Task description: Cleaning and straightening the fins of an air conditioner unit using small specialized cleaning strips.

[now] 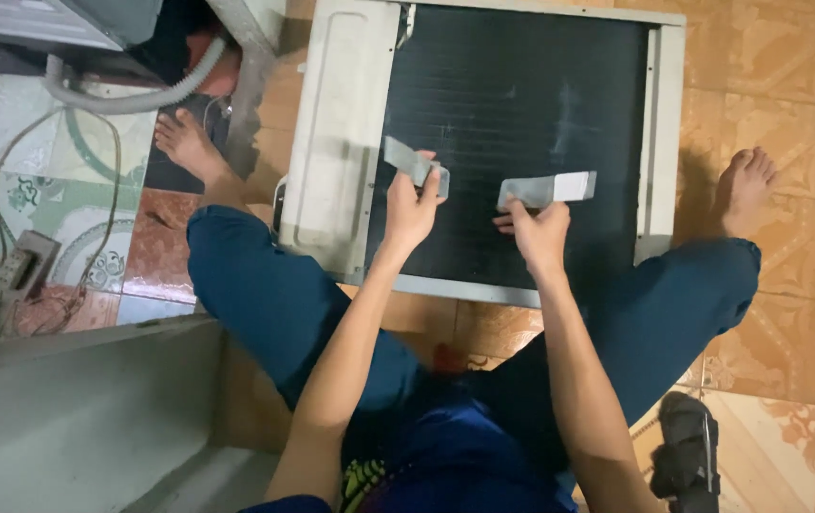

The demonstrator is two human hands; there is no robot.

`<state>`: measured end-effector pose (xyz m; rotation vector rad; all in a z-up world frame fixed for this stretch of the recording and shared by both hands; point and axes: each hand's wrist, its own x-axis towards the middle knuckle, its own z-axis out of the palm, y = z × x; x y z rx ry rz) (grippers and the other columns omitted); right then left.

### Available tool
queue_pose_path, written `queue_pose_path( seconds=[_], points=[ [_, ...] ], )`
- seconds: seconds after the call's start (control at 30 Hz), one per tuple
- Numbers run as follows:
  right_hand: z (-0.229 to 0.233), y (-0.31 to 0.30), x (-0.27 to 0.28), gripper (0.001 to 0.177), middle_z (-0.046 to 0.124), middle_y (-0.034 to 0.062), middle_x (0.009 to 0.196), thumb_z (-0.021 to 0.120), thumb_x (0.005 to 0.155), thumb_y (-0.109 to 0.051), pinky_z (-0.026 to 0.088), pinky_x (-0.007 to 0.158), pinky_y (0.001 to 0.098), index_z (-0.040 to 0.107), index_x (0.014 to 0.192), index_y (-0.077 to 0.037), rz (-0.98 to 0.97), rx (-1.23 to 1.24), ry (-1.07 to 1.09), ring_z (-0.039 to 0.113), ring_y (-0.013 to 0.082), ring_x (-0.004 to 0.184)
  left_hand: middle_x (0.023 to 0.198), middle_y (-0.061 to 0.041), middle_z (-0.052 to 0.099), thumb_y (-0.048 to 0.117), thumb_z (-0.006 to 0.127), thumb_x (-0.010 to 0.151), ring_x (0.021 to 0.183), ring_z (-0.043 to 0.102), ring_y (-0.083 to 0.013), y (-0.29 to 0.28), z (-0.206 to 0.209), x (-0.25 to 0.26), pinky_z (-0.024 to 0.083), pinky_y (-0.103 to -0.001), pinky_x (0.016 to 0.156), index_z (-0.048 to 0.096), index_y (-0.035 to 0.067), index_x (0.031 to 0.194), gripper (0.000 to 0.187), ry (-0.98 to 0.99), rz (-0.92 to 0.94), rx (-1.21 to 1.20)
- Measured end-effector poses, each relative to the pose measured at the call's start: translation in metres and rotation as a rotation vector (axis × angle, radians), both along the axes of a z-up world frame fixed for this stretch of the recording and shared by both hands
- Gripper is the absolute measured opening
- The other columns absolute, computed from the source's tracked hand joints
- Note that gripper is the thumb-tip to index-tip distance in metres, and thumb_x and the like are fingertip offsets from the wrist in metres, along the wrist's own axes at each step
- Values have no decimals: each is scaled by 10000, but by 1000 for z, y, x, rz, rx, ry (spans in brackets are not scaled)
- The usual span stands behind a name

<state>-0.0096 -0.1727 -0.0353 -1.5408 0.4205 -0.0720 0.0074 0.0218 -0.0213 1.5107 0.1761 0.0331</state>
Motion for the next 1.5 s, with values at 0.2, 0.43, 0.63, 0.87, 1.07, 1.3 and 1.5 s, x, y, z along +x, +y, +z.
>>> queue_pose_path(
  seconds=[0.2,0.43,0.63,0.87,1.07,1.3,1.5],
  points=[
    [-16,-1,6,463,726,303,818,710,988,-151,608,466,450,556,1242,205,22,-345,30,748,371,644,1223,-343,586,253,509,1112,1058,671,-517,-8,-14,4,681,-489,735,523,-16,1355,363,-47,-108,172],
    [-17,3,6,378,704,250,752,627,1037,-172,600,482,369,613,1161,185,41,-347,26,751,307,650,1154,-300,645,224,515,1101,978,711,-478,-17,-35,14,699,-429,627,549,16,1314,299,-70,-107,241],
    [-26,-4,5,299,682,205,665,667,1026,-177,564,457,336,677,1036,122,54,-405,22,732,279,599,1103,-320,667,227,587,1058,952,719,-474,-31,-17,15,699,-430,620,600,-1,1242,294,-71,-61,256],
    [-10,2,9,260,683,201,655,725,967,-161,563,448,345,694,961,97,4,-360,30,738,262,590,934,-284,743,199,702,956,795,743,-454,-43,-32,35,634,-447,466,696,75,1207,280,-80,74,333],
    [-13,-1,11,314,674,197,614,746,940,-191,571,440,352,698,928,119,-24,-331,47,740,257,553,850,-280,746,196,696,957,743,765,-409,-49,-27,35,608,-415,486,717,77,1170,245,-120,97,407],
    [-12,-2,11,277,679,222,642,733,937,-153,594,467,383,704,930,123,-18,-324,51,746,291,599,895,-281,757,221,672,984,810,758,-447,-50,-29,37,619,-425,576,711,79,1218,277,-90,83,420],
    [-10,-1,11,285,665,222,617,725,956,-148,593,466,367,700,921,135,-7,-327,31,742,307,589,861,-292,749,264,677,976,798,765,-432,-51,-30,41,634,-438,589,698,84,1246,325,-65,81,505]
  ],
)
